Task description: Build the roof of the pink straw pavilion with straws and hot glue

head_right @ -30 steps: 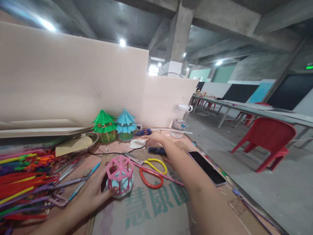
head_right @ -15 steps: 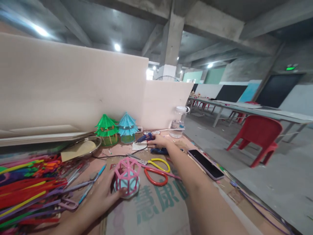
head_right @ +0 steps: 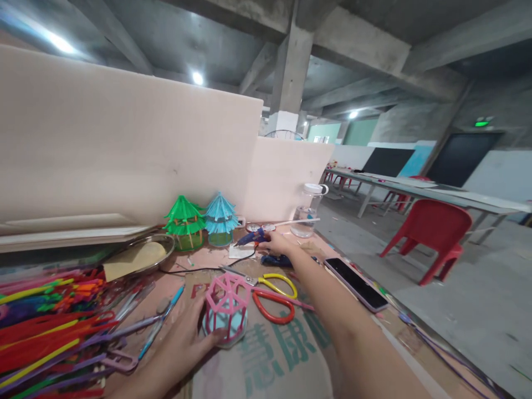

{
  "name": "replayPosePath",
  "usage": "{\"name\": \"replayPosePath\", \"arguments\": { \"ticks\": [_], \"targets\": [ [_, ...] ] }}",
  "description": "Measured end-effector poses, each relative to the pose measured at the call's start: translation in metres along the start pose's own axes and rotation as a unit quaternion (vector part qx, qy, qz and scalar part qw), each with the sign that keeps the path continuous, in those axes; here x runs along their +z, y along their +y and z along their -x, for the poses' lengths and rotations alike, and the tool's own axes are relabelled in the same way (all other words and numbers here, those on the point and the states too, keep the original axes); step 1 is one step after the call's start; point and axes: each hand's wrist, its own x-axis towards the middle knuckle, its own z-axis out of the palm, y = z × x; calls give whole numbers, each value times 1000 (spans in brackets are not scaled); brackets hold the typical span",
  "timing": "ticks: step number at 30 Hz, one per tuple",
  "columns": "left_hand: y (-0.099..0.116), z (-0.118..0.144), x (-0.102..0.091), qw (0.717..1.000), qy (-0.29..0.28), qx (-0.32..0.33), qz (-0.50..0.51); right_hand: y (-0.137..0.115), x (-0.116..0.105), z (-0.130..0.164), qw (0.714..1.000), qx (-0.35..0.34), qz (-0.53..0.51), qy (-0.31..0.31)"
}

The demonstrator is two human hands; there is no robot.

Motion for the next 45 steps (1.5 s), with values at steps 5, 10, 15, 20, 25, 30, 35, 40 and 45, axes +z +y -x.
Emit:
{"name": "replayPosePath", "arguments": {
  "ticks": [5, 10, 15, 20, 25, 30, 35, 40, 45],
  "targets": [
    [12, -2, -6, 999, -18, -37, -10, 10, -16, 28, 998, -16, 49, 48],
    [15, -4, -7, 998, -10, -47, -51, 16, -31, 87, 989, -27, 103, 100],
    [8, 1, -3, 995, 35, -13, -87, -19, -11, 130, 989, -103, 103, 31],
    [17, 6, -5, 993, 0, -51, -104, -41, 19, 138, 967, -152, 200, -43],
    [28, 7, -9, 994, -47, -70, -74, -29, 41, 128, 976, -122, 178, -33],
    [29, 6, -8, 991, -52, -114, -41, -15, 36, 120, 988, -98, 120, 0],
    [21, 6, -6, 992, -49, -107, -47, -23, 0, 126, 965, -208, -1, 159],
    [19, 6, -6, 993, -49, -92, -60, -60, -13, 140, 933, -320, -4, 165],
    [12, 11, -5, 997, -16, -68, -25, -67, -10, 144, 918, -361, -22, 163]
  ]
}}
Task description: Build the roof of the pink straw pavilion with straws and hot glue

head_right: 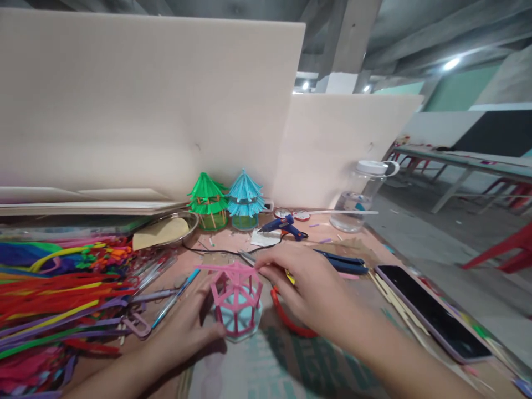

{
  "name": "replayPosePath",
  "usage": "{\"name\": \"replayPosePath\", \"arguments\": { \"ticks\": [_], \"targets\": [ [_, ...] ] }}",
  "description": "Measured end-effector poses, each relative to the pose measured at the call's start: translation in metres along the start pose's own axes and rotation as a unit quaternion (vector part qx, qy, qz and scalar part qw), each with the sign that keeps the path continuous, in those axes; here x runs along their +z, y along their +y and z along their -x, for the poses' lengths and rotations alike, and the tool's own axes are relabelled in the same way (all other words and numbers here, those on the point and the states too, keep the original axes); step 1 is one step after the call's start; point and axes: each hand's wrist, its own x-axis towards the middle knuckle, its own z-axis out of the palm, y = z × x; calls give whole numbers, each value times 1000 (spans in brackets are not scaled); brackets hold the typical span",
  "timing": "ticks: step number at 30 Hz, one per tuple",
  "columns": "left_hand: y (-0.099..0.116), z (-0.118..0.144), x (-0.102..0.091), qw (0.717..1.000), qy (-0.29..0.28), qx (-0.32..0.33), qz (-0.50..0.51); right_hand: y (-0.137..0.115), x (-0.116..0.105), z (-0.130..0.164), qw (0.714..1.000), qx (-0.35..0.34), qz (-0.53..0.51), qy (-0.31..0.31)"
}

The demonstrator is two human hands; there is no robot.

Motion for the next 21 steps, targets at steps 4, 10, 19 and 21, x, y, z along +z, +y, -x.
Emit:
{"name": "replayPosePath", "arguments": {
  "ticks": [4, 10, 19, 21],
  "targets": [
    [0, 4, -12, 984, 173, 33, 35, 5, -7, 5, 1000, 18, 10, 2],
    [50, -6, -61, 964, 176, 154, -129, -4, -15, 9, 1000, -8, 9, 24],
    [85, -17, -68, 933, 167, 227, -223, -17, -4, 2, 994, -72, 65, 42],
    [84, -16, -68, 941, 159, 214, -208, -21, -2, -3, 987, -119, 105, 28]
  ]
}}
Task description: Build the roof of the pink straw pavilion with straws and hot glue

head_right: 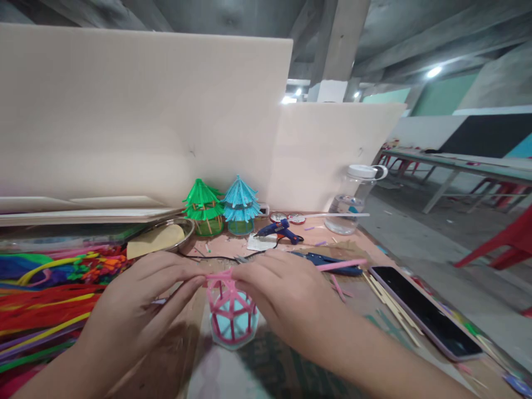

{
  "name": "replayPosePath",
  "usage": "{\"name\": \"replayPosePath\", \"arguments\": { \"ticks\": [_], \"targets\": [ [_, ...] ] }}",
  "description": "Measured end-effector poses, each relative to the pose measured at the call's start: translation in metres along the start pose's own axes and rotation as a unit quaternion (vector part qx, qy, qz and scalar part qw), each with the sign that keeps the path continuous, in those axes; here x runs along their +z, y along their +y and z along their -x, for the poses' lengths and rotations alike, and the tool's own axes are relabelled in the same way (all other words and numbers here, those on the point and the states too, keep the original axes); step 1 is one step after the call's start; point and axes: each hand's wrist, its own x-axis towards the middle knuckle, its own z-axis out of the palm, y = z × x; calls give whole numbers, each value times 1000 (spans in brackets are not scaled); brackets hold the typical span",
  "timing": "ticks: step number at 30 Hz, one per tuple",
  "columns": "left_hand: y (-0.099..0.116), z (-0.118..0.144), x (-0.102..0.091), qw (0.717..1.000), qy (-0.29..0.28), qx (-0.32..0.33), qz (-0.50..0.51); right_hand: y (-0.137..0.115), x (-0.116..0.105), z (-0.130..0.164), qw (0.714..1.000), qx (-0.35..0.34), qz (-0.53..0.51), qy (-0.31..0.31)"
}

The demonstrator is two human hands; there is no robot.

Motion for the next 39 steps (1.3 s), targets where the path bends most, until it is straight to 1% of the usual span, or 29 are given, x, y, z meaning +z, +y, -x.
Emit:
{"name": "replayPosePath", "arguments": {
  "ticks": [2, 4, 9, 13, 15, 17, 19, 21, 22, 24, 26, 29, 34, 39],
  "targets": [
    [-2, 0, 0, 1000, -10, -17, 20, -2, 2, -4, 998, -48, 34, -17],
    [-4, 0, 0, 998, -25, -42, 39, -3, 4, -5, 997, -58, 54, -25],
    [-5, -2, 1, 989, -60, -95, 91, 1, 13, 1, 999, -23, 43, 13],
    [-17, -4, 2, 978, -77, -153, 119, 6, 14, 7, 1000, 25, 13, -2],
    [-27, -3, 4, 965, -110, -195, 133, 9, 14, 9, 999, 37, -2, -22],
    [-35, -2, 8, 943, -167, -238, 162, 12, 16, 10, 998, 46, -13, -38],
    [-41, 1, 15, 919, -220, -264, 194, 14, 19, 10, 997, 52, -19, -47],
    [-44, 5, 24, 905, -247, -268, 220, 15, 22, 10, 997, 54, -19, -52],
    [-45, 6, 28, 901, -250, -267, 231, 15, 24, 10, 997, 52, -18, -53],
    [-44, 9, 35, 900, -248, -256, 250, 15, 26, 11, 997, 50, -13, -54],
    [-43, 10, 40, 906, -234, -241, 259, 14, 26, 11, 997, 50, -9, -61],
    [-40, 10, 40, 912, -218, -237, 254, 11, 24, 11, 995, 49, -1, -82],
    [-36, 8, 37, 910, -227, -242, 247, 6, 19, 12, 995, 40, 1, -94],
    [-35, 8, 38, 905, -243, -247, 246, 6, 21, 15, 995, 29, 11, -93]
  ]
}}
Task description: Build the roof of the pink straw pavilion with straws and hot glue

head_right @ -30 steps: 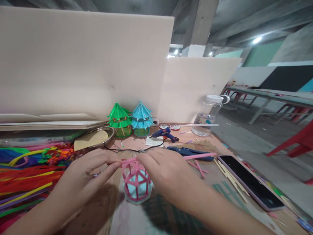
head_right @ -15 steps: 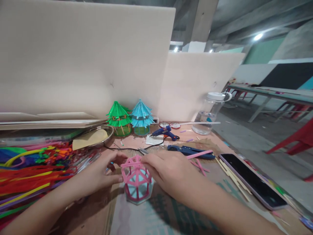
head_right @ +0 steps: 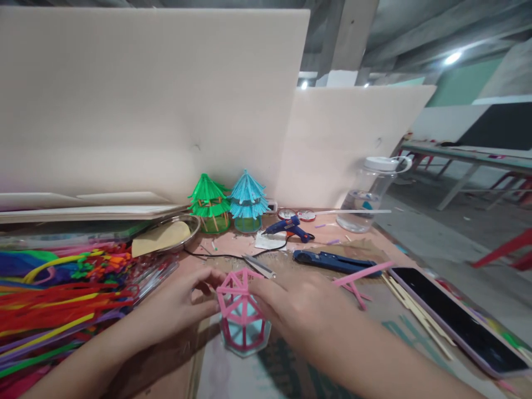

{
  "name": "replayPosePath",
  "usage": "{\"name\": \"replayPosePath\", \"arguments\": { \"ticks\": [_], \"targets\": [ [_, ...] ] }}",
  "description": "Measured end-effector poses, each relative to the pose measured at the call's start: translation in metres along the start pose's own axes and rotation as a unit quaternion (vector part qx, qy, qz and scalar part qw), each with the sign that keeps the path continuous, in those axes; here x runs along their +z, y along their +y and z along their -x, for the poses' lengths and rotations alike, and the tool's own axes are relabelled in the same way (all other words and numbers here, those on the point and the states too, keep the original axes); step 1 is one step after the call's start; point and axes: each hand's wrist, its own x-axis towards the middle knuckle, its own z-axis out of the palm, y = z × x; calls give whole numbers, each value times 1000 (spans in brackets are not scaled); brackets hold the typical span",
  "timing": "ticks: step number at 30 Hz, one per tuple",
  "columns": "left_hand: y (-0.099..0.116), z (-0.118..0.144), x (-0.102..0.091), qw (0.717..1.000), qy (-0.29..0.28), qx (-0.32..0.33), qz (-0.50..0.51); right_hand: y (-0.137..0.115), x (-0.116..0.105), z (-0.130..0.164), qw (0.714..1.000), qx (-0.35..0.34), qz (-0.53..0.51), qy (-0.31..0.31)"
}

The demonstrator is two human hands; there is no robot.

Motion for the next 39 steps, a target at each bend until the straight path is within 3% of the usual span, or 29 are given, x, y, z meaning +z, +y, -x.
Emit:
{"name": "replayPosePath", "arguments": {
  "ticks": [7, 11, 21, 28, 36, 39],
  "targets": [
    [-6, -2, -9, 999, -35, 6, 27, 0, 1, -1, 999, -23, 35, 5],
    [-11, -6, -17, 998, -5, -45, 32, 0, 0, 0, 999, -19, 46, 1],
    [-10, -7, -8, 980, -32, -129, 148, -2, 0, -1, 999, -12, 39, -3],
    [-3, -10, -5, 983, -40, -87, 156, -2, 0, 0, 999, -16, 46, -7],
    [-4, -10, -4, 977, -32, -95, 186, -2, 0, -1, 999, -13, 46, -15],
    [-4, -10, -3, 976, -31, -100, 192, -1, -2, -4, 998, 2, 34, -47]
  ]
}}
